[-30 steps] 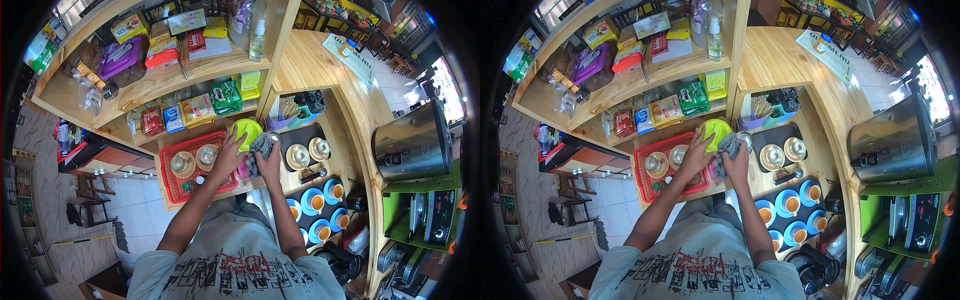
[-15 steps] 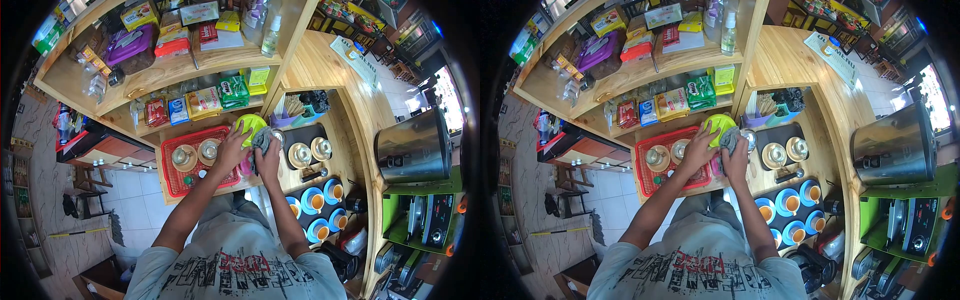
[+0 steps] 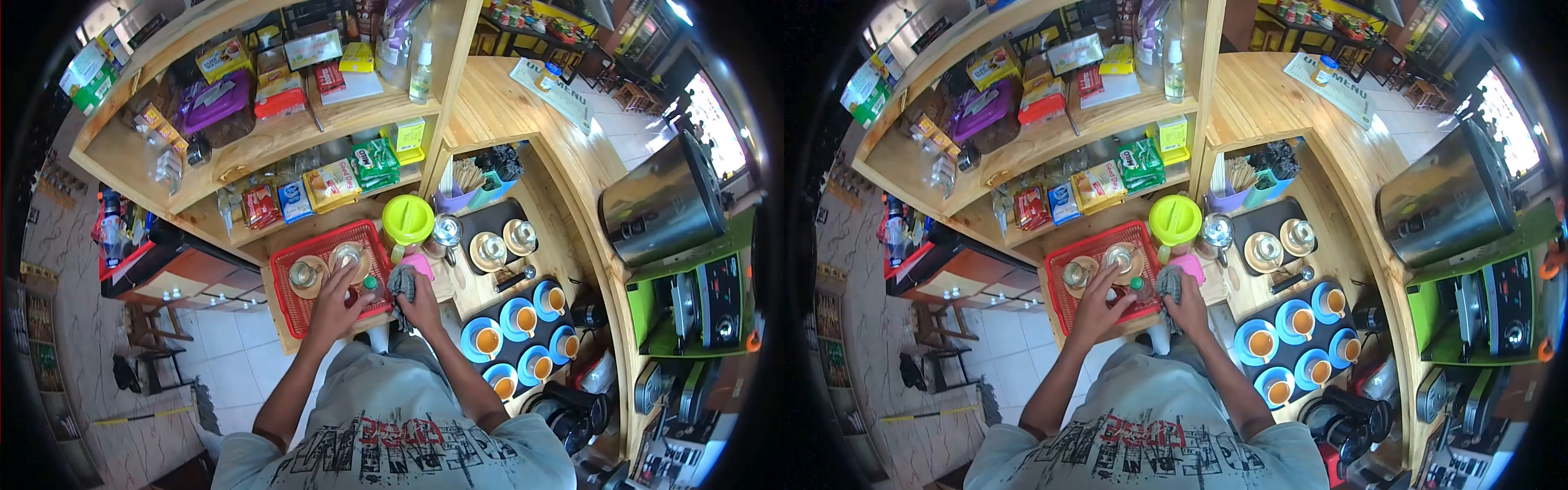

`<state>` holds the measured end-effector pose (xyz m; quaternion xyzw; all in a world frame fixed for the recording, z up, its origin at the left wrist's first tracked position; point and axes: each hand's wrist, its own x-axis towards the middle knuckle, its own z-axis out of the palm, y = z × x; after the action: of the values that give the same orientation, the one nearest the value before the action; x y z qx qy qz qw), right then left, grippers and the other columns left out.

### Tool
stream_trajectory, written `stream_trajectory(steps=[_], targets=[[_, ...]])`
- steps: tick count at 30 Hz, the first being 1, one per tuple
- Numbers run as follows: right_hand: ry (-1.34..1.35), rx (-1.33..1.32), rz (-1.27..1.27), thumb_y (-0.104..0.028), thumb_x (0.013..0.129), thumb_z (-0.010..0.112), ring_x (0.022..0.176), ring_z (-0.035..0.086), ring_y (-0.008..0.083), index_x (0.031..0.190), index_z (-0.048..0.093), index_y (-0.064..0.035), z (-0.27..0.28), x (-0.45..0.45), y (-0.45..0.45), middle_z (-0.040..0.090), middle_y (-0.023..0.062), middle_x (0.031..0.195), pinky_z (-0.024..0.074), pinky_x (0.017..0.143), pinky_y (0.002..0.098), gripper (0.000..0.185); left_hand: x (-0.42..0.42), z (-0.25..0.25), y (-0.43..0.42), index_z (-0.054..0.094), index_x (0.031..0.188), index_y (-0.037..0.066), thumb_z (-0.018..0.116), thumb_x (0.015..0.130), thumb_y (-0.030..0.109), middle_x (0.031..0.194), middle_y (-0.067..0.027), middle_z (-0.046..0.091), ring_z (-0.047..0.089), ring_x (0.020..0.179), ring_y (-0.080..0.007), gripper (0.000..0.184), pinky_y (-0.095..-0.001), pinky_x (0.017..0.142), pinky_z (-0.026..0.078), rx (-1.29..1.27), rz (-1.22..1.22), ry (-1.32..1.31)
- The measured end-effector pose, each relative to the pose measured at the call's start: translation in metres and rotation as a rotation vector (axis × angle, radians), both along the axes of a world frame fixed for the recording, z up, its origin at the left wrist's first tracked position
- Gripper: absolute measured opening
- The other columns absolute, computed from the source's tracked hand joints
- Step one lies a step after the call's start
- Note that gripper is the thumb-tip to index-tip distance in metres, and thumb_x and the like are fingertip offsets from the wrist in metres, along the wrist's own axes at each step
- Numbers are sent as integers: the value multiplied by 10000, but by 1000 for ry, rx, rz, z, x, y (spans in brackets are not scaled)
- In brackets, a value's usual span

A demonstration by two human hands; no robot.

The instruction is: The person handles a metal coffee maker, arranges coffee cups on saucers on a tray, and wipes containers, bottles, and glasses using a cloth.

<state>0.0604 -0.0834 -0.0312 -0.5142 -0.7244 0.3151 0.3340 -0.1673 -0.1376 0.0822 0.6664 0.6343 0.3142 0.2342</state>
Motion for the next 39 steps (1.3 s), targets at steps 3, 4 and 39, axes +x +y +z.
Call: stream_trajectory(steps=[3, 4, 39], targets=[[-48, -58, -58, -166, 867, 697, 1148, 628, 464, 1456, 479, -53, 12, -14, -7, 572, 217, 1304, 535, 963, 513, 637, -20, -5, -9, 569, 1477, 17, 747, 967, 321, 1512, -214, 565, 458, 1472, -403, 619, -479, 1208, 365, -9, 44, -39], [-74, 7, -68, -160, 863, 715, 1109, 649, 450, 1449, 505, -75, 13, -20, -6, 600, 199, 1279, 556, 903, 519, 628, -30, -8, -7, 572, 1471, 10, 731, 981, 308, 1505, -219, 570, 461, 1470, -404, 595, -474, 1204, 371, -20, 16, -70], [-298, -156, 130, -204, 813, 806, 1043, 676, 431, 1317, 618, -47, 12, -14, -24, 582, 180, 1247, 572, 869, 507, 560, 12, -25, 1, 599, 1445, 46, 827, 863, 308, 1509, -130, 563, 404, 1522, -343, 678, -624, 1241, 250, 72, -66, 262]])
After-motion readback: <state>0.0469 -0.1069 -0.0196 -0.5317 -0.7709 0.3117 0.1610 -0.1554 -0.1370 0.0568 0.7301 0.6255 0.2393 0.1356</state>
